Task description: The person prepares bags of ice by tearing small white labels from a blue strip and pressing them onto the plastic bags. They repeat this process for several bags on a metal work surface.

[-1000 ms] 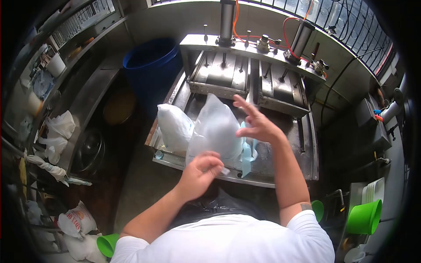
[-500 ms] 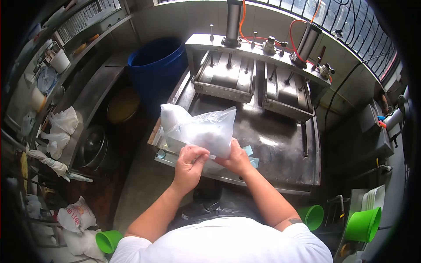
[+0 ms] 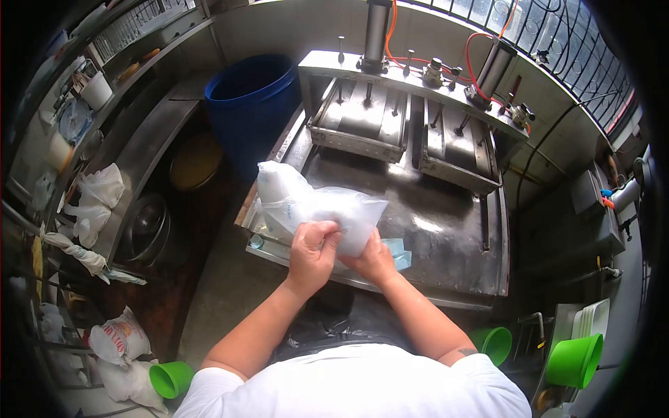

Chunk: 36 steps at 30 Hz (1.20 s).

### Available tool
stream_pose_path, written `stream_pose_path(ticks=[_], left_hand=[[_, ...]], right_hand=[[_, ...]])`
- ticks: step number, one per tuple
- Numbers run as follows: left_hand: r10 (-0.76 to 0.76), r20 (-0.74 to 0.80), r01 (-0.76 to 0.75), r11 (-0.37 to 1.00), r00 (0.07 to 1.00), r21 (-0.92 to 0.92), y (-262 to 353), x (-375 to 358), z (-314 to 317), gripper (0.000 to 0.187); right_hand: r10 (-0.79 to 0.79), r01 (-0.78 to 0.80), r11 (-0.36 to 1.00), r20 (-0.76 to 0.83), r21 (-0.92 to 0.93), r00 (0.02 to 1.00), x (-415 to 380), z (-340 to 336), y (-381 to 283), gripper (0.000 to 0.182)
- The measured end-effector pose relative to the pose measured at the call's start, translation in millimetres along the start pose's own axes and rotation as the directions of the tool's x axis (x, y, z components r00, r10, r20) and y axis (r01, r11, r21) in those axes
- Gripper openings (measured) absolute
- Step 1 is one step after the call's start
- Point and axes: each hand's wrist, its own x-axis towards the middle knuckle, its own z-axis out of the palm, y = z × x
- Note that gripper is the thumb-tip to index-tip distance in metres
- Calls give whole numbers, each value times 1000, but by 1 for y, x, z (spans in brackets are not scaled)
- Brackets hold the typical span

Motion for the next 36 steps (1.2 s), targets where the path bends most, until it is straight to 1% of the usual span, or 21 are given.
stream_pose_path(ticks=[3,4,6,7,9,10,11,13,19,21,23,25,26,28,29,31,32,33,34,35,36], left_hand=[[81,-12,-79,992,997,94,-6,3,5,18],[79,-9,-78,993,997,93,-8,4,7,18],[43,-14,-42,994,999,98,-10,9,8,32],[42,-11,-41,995,999,96,-11,11,8,32],[-255,39,258,963,966,-74,-16,15,2,46],[-251,59,251,968,966,4,-21,18,-2,55],[-249,62,249,968,967,4,-21,23,-6,55],[-498,164,518,848,852,-117,-19,31,-16,62],[-484,120,494,867,867,-72,-44,-11,-17,55],[-488,141,506,848,861,-156,-53,-31,-13,55],[-493,149,512,846,857,-147,-50,-39,-11,54],[-432,79,439,890,898,-126,-43,-37,-8,60],[-432,69,438,890,899,-127,-46,-39,-9,60],[-492,206,485,870,846,89,-59,-51,-12,67],[-496,186,488,868,848,91,-76,-63,-9,67],[-426,191,315,846,884,431,-114,-86,-1,84],[-577,192,496,797,794,345,-117,-85,-2,102],[-580,181,501,794,794,344,-105,-68,-3,102],[-433,260,413,902,863,128,-95,-48,-3,105],[-266,301,308,946,916,-101,-85,-32,0,109],[-273,294,314,944,916,-102,-83,-27,7,109]], right_hand=[[-47,47,999,-29,-5,998,0,4,5,92],[-44,44,999,-29,-4,999,0,6,6,92],[-49,49,999,-25,-8,998,0,7,7,92],[-45,45,999,-27,-8,999,0,7,7,92],[-2,2,1000,-5,-14,1000,0,6,5,93],[0,0,1000,-7,-15,1000,-1,6,5,93],[-2,2,1000,-8,-24,1000,-1,7,5,93],[1,-1,999,-12,-32,1000,-2,8,6,93],[43,-43,999,-14,-31,999,-4,12,18,96],[3,-3,999,-1,-49,1000,-8,9,22,96],[-1,1,999,7,-49,1000,-10,7,23,99],[-18,19,998,13,-53,1000,-9,1,22,101],[-74,74,996,-2,-54,997,-9,-8,15,105],[-148,148,988,-4,-52,989,-7,-18,10,108],[-141,141,988,3,-57,990,-8,-21,11,112],[-147,148,987,17,-58,989,-5,-26,11,116],[-150,154,986,55,-64,987,-3,-29,11,117],[-151,157,985,92,-72,984,-1,-30,11,119],[-176,180,982,70,-58,982,2,-27,13,114],[-180,185,981,79,-58,981,5,-26,11,114],[-116,137,984,175,-114,978,9,-27,9,105]])
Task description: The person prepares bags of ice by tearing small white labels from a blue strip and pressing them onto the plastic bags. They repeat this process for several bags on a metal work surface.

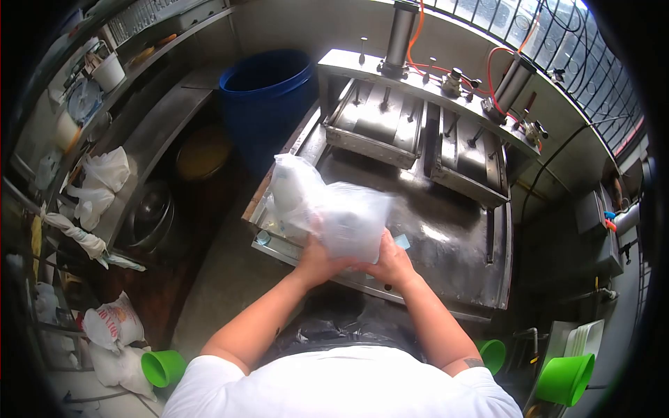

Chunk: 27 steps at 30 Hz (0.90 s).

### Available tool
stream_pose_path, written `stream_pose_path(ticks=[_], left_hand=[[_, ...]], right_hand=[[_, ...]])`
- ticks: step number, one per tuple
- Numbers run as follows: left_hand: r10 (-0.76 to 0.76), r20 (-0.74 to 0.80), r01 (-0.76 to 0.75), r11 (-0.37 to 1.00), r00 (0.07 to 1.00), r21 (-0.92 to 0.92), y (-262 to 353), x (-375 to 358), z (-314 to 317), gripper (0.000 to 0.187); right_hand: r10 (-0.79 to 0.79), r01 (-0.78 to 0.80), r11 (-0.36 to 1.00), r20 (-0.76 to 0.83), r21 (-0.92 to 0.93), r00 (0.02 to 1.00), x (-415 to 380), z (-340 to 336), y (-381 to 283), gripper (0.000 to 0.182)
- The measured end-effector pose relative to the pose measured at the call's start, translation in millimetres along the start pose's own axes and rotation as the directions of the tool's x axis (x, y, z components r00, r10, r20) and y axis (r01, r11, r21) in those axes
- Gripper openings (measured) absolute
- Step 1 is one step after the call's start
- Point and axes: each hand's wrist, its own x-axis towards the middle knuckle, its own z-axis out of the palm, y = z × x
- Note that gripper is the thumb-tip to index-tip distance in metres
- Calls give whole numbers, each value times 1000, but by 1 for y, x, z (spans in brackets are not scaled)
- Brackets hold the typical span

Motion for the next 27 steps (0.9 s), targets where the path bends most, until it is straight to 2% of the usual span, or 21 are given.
stream_pose_path(ticks=[1,2,4,5,6,7,8,9,11,13,15,16,17,19,20,22,23,24,25,26,27], left_hand=[[20,26,-23,989,999,144,3,5,7,108],[38,54,-52,957,998,287,6,11,12,107],[49,93,-73,959,994,274,5,20,18,104],[57,138,-91,962,989,259,3,23,21,101],[49,127,-82,961,991,264,-1,27,24,101],[111,123,-143,947,986,288,-6,30,27,93],[170,122,-200,929,978,312,-11,30,29,85],[156,113,-184,931,981,316,-15,30,31,85],[69,164,-110,961,984,254,-23,31,35,82],[103,178,-157,933,979,323,-37,31,38,80],[138,199,-207,899,970,386,-30,25,33,78],[53,121,-87,953,991,289,-27,17,30,71],[-39,51,29,983,998,181,-22,10,23,65],[-112,17,106,973,994,205,-60,-17,15,58],[-177,-16,176,958,984,225,-76,-29,6,51],[-362,-159,381,919,919,107,-65,-41,-30,47],[-269,-341,333,932,900,145,-62,-41,-43,41],[-158,-476,246,961,865,129,-47,-33,-59,41],[-46,-519,195,952,854,236,-41,-21,-77,46],[66,-555,118,950,829,289,-43,-7,-88,58],[210,-533,16,922,819,388,-31,12,-99,63]], right_hand=[[55,-50,997,99,-54,994,3,-1,-1,97],[48,-42,998,104,-56,993,5,2,2,97],[-30,30,999,20,-19,999,7,14,15,77],[-37,38,999,26,-17,999,4,17,18,77],[-54,54,999,-86,-1,995,1,22,19,66],[-65,69,997,-195,17,979,-1,26,21,56],[-47,47,999,-182,-8,982,-3,20,14,61],[-51,51,999,-167,-2,985,-5,18,11,61],[30,-20,999,-273,40,962,-5,15,11,70],[59,-51,998,-243,39,968,-6,16,17,75],[205,-226,971,-211,-81,956,-8,9,7,84],[225,-251,962,-204,-111,953,-10,11,8,93],[225,-250,962,-199,-111,954,-15,13,11,93],[114,-179,976,-403,-126,908,-32,20,15,94],[117,-182,976,-404,-124,907,-39,19,11,94],[-33,-55,989,-575,-135,818,-54,13,0,73],[-29,-60,989,-580,-134,814,-64,17,7,73],[72,-89,996,-450,-16,890,-76,24,18,59],[158,-135,986,-297,97,942,-82,27,24,46],[128,-105,990,-285,93,950,-80,24,4,30],[154,-132,983,-188,124,970,-82,26,2,31]])
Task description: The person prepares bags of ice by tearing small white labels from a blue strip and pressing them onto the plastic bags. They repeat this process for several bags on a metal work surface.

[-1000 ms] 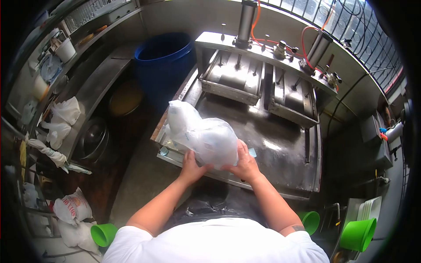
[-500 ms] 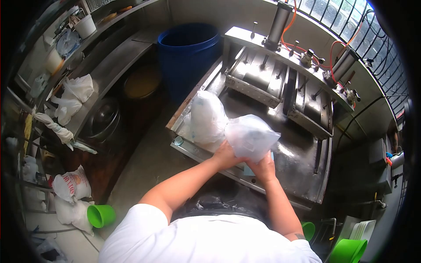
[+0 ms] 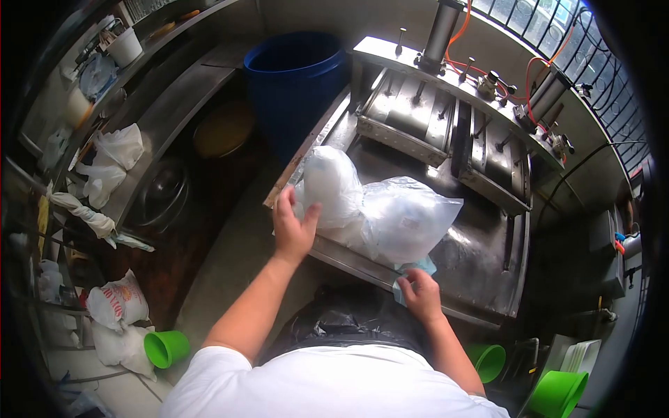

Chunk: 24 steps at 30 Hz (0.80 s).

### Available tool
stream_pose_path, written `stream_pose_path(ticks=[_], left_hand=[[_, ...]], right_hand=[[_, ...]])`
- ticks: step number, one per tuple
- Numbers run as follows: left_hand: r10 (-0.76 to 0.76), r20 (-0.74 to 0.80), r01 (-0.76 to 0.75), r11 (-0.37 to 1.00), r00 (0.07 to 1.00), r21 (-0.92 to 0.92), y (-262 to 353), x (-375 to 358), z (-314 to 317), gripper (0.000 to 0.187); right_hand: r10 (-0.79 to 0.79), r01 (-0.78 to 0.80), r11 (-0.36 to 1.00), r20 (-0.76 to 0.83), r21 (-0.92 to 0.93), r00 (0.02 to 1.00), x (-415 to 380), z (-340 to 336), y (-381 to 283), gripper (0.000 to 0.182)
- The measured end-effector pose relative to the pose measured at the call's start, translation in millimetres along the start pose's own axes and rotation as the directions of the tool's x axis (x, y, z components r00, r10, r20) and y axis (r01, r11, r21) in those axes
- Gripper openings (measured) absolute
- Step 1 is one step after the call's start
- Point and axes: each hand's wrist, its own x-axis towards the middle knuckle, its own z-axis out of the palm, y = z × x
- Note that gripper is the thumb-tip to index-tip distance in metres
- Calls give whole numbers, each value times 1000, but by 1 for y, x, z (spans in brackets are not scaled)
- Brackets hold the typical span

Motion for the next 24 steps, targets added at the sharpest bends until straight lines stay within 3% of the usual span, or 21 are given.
stream_pose_path(ticks=[1,5,7,8,10,11,15,16,17,18,19,20,21,22,24], left_hand=[[143,-33,-142,989,989,30,11,23,-3,68],[177,-16,-178,984,984,-7,33,73,6,58],[181,76,-176,982,981,-61,42,91,5,30],[184,79,-179,982,980,-66,48,97,3,30],[184,-1,-182,974,983,-133,58,108,-2,13],[319,-62,-322,945,946,-47,59,114,-5,7],[322,-182,-336,941,929,-50,75,133,-25,10],[174,-155,-192,975,972,-111,76,134,-32,12],[8,-127,-44,958,992,-283,97,136,-45,15],[23,-146,-73,935,989,-346,105,141,-56,18],[-52,-141,-16,895,989,-446,122,142,-70,20],[-16,-133,-61,829,991,-556,127,142,-80,20],[-63,-150,-36,815,987,-579,134,137,-89,21],[-117,-99,13,704,988,-710,147,127,-97,17],[-176,-59,76,674,983,-735,175,98,-105,14]], right_hand=[[1,-2,1000,58,12,998,1,3,-6,31],[2,-10,999,206,41,979,17,7,-42,34],[2,-11,999,222,42,975,24,3,-63,35],[-4,-7,999,246,44,969,26,1,-70,36],[-4,-8,999,249,44,969,29,-1,-78,37],[-4,-8,999,256,46,967,30,-2,-80,38],[-22,-2,995,225,104,974,29,-1,-82,38],[-37,4,989,217,149,976,30,4,-78,39],[-51,10,981,207,193,977,30,6,-77,40],[-42,4,981,197,191,980,32,7,-81,40],[23,-109,941,259,321,966,36,8,-88,42],[78,-223,871,326,437,942,39,9,-96,44],[46,-236,818,349,525,936,44,9,-105,51],[60,-238,816,332,527,942,49,11,-114,51],[-37,-213,548,278,809,960,56,16,-132,55]])
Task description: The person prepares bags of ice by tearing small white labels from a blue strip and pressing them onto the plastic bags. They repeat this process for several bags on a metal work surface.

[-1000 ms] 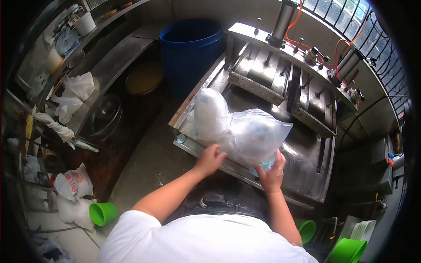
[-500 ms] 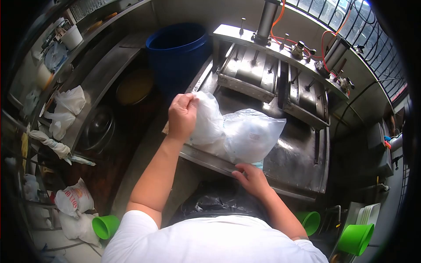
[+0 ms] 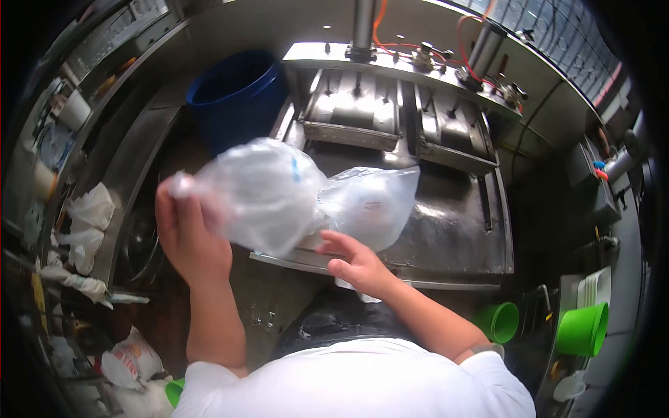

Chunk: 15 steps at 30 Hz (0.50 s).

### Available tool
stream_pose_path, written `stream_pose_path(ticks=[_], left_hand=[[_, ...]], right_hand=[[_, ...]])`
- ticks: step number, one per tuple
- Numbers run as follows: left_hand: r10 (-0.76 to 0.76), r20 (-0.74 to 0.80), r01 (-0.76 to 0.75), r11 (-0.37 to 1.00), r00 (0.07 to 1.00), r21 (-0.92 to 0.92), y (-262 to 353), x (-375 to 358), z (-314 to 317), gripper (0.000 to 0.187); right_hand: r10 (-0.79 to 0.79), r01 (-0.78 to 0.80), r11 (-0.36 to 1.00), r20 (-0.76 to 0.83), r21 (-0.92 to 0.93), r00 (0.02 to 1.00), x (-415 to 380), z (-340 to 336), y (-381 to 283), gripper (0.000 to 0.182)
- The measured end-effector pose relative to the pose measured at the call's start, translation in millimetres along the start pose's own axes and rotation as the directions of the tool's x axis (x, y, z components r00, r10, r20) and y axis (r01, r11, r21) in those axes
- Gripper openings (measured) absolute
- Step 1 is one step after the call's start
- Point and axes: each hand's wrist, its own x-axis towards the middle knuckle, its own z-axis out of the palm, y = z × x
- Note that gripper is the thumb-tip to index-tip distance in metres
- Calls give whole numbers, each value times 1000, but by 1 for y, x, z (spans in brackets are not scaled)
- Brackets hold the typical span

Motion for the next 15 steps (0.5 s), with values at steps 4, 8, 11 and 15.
stream_pose_path(ticks=[4,8,11,15], left_hand=[[-67,509,135,986,858,-98,-13,-53,-26,33],[-231,786,552,818,573,-162,-36,-47,-62,71],[-500,436,594,797,748,-106,-70,-53,-38,69],[-570,753,905,417,329,-80,-105,-87,-15,62]], right_hand=[[-95,80,882,9,464,995,3,13,-30,46],[-52,20,938,84,346,995,-15,-24,-49,21],[-8,-42,988,325,147,946,-34,-35,-66,19],[114,-116,993,512,-28,852,-35,-35,-79,16]])
